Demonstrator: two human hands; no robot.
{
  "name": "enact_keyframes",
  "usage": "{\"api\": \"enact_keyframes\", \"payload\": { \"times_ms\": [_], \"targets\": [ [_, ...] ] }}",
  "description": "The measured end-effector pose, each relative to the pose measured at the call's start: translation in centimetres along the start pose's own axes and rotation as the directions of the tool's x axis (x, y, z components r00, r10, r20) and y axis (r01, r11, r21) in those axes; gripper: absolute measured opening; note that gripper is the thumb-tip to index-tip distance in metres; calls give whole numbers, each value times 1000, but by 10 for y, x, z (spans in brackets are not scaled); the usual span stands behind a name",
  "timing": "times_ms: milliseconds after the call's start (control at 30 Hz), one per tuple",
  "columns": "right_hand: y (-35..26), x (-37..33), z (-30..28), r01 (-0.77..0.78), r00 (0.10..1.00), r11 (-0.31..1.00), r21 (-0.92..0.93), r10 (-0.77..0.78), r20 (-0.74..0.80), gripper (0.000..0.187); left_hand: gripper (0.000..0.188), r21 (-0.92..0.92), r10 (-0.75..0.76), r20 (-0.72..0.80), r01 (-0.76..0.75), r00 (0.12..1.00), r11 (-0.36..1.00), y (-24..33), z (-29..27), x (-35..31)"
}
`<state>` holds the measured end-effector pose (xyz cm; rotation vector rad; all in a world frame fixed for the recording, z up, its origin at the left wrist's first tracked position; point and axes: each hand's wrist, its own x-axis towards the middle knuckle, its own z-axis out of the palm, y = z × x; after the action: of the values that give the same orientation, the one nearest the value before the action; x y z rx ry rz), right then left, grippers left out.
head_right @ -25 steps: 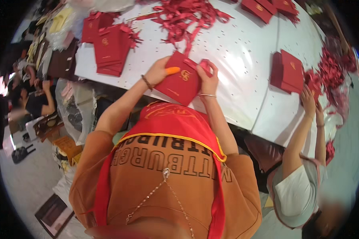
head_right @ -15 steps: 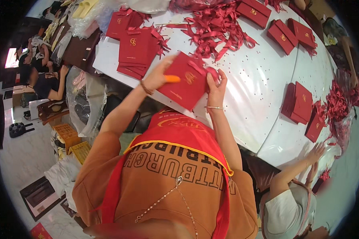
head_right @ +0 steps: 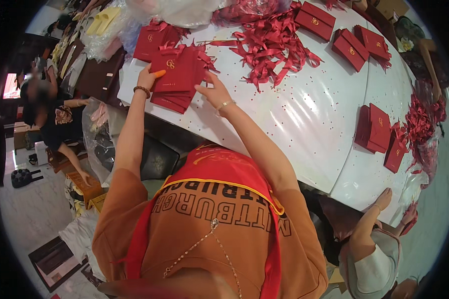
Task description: Tying red ribbons onto red gift bags at a workstation.
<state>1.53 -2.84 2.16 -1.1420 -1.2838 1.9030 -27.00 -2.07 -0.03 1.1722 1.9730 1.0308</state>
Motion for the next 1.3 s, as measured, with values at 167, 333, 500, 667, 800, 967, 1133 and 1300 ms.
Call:
{"api": "enact_keyframes", "payload": {
  "times_ms": [167, 333, 500, 667, 800, 967, 1133, 1300],
  "targets": [
    [11, 54, 30, 58, 998, 998, 9, -57, -39, 90, 44, -348, -11, 131, 57, 991, 936, -21, 3, -8],
    [41, 61, 50, -17, 995, 998, -60, 11, -100, 105, 48, -356, -285, 292, 380, 913, 854, -9, 9, -24],
    [47, 41, 65, 80, 986, 986, -147, -100, -130, 101, 50, -308, -220, 526, 425, 821, 851, -9, -6, -28],
    [59, 9, 61, 70, 988, 984, -163, -91, -127, 100, 55, -196, -149, 586, 318, 797, 928, -2, -11, -39],
    [101, 2, 42, 269, 945, 942, 201, -218, -245, 85, 55, -294, -24, 460, 177, 888, 939, 29, 7, -64],
    [60, -48, 6, 307, 935, 839, 450, -177, -308, 78, 64, 382, 391, 283, -476, 876, 792, 118, 44, -99],
    [91, -107, -63, 41, 988, 974, -223, -73, -135, 32, 53, 534, 542, 509, -739, 669, 411, 169, 107, -129],
    [2, -170, -91, 533, 819, 520, -667, -514, 254, 41, 69, 589, 601, 501, -754, 622, 290, 167, 132, -149]
  ]
}}
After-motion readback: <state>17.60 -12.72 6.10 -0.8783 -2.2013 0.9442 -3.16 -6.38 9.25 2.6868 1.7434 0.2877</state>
